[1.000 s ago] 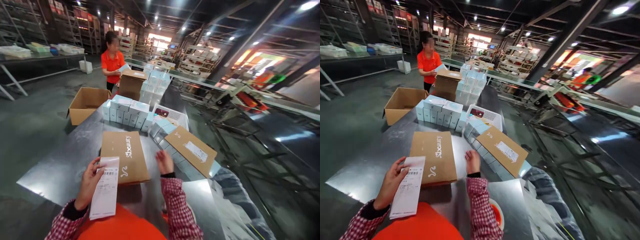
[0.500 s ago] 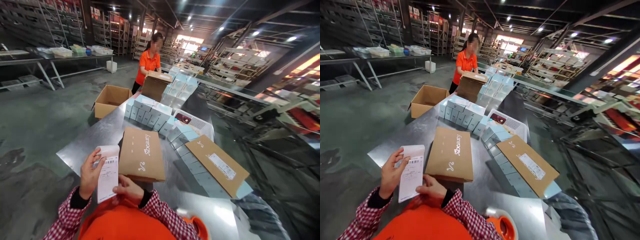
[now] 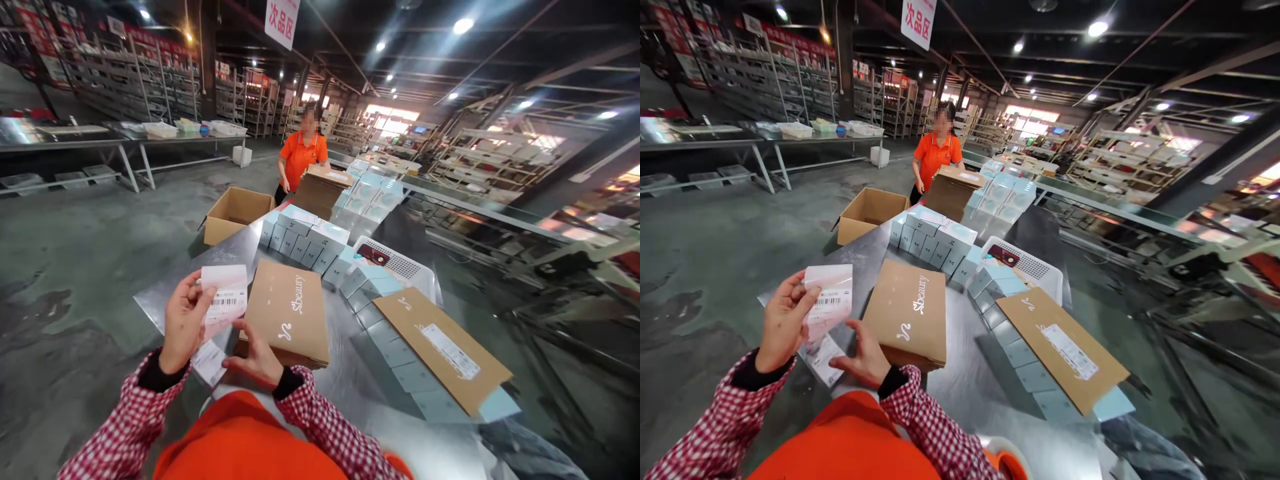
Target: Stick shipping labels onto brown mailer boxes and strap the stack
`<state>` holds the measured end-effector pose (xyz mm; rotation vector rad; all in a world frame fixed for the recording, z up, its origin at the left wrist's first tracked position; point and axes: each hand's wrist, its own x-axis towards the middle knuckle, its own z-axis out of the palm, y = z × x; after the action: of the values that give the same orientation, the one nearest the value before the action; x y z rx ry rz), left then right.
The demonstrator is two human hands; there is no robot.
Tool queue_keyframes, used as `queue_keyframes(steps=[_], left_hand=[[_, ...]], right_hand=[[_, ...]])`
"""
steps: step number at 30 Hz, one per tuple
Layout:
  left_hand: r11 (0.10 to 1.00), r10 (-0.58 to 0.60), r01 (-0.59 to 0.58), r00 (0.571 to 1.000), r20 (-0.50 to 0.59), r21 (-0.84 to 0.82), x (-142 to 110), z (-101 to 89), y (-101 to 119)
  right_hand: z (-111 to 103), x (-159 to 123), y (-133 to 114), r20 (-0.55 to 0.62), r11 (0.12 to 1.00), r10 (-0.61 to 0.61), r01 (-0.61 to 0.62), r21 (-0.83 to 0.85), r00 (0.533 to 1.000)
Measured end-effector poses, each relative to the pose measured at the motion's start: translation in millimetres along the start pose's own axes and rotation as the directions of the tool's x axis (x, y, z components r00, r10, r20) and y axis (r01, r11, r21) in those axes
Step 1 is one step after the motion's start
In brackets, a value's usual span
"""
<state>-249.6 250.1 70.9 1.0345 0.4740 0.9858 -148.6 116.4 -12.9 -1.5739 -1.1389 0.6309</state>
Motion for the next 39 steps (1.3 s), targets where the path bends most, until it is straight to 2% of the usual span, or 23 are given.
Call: queue_keyframes(steps=[3,6,8,10,13,14,15,16,18,19,20,23,26,27,31,34,36,39], left_hand=[[0.999,-0.005,0.005,1.000,-0.001,-0.045,6.6,0.0,10.4],[0.999,0.014,-0.014,1.000,-0.009,-0.045,22.5,-8.8,6.8],[0.998,0.044,-0.042,0.999,-0.030,0.046,37.2,-20.6,-2.1],[0.966,0.088,-0.075,0.995,-0.045,0.246,48.4,-35.8,-11.9],[0.800,0.237,-0.168,0.971,-0.046,0.576,44.3,-57.6,-21.2],[0.721,0.284,-0.221,0.959,0.011,0.656,36.6,-62.7,-22.9],[0.658,0.282,-0.282,0.952,0.119,0.698,26.7,-66.2,-24.4],[0.646,0.199,-0.329,0.944,0.264,0.689,15.6,-67.9,-26.1],[0.687,-0.048,-0.290,0.897,0.440,0.666,-5.4,-67.2,-31.5],[0.709,-0.139,-0.235,0.878,0.459,0.665,-13.7,-65.3,-35.4],[0.718,-0.192,-0.179,0.878,0.438,0.673,-20.0,-63.1,-39.9],[0.726,-0.196,-0.081,0.927,0.319,0.683,-27.0,-57.4,-53.7],[0.722,-0.231,-0.043,0.926,0.298,0.691,-24.4,-53.7,-62.3],[0.718,-0.250,-0.033,0.920,0.302,0.695,-23.1,-52.3,-63.7],[0.706,-0.315,-0.038,0.878,0.362,0.707,-19.8,-45.8,-68.6],[0.718,-0.354,-0.093,0.805,0.476,0.690,-18.2,-45.3,-76.1],[0.717,-0.361,-0.142,0.762,0.538,0.682,-16.5,-48.0,-82.1],[0.676,-0.414,-0.201,0.692,0.591,0.709,-13.5,-50.9,-90.6]], right_hand=[[10.2,6.1,1.0,0.038,0.988,0.024,-0.030,0.152,0.999],[13.9,8.1,-1.0,0.065,0.989,0.002,-0.012,0.150,0.998],[13.8,8.0,-3.5,0.056,0.981,0.017,-0.028,0.190,0.998],[12.1,8.2,-6.5,0.072,0.956,0.055,-0.073,0.283,0.996],[7.2,9.3,-11.1,0.023,0.935,0.093,-0.096,0.342,0.995],[5.4,9.6,-12.5,-0.011,0.937,0.098,-0.089,0.337,0.995],[3.7,9.8,-13.9,-0.035,0.938,0.104,-0.086,0.337,0.994],[2.3,9.6,-15.1,-0.050,0.934,0.112,-0.088,0.347,0.992],[0.0,8.5,-16.9,-0.064,0.917,0.141,-0.106,0.385,0.988],[-1.0,7.4,-17.5,-0.077,0.905,0.166,-0.121,0.408,0.983],[-2.3,6.0,-18.0,-0.096,0.896,0.193,-0.135,0.422,0.977],[-8.3,-0.2,-18.9,-0.223,0.945,0.194,-0.121,0.305,0.955],[-15.0,-8.1,-18.5,-0.323,0.997,0.068,-0.056,0.045,0.944],[-16.0,-10.7,-17.6,-0.327,0.999,0.054,-0.050,0.020,0.943],[-14.4,-20.1,-8.9,-0.290,0.968,0.168,-0.101,0.231,0.942],[-26.9,-20.5,-1.2,-0.337,0.942,0.204,-0.090,0.323,0.919],[-53.7,-13.0,4.3,-0.453,0.944,0.210,-0.059,0.324,0.866],[-114.7,11.6,18.9,-0.670,0.969,0.202,-0.047,0.242,0.714]])
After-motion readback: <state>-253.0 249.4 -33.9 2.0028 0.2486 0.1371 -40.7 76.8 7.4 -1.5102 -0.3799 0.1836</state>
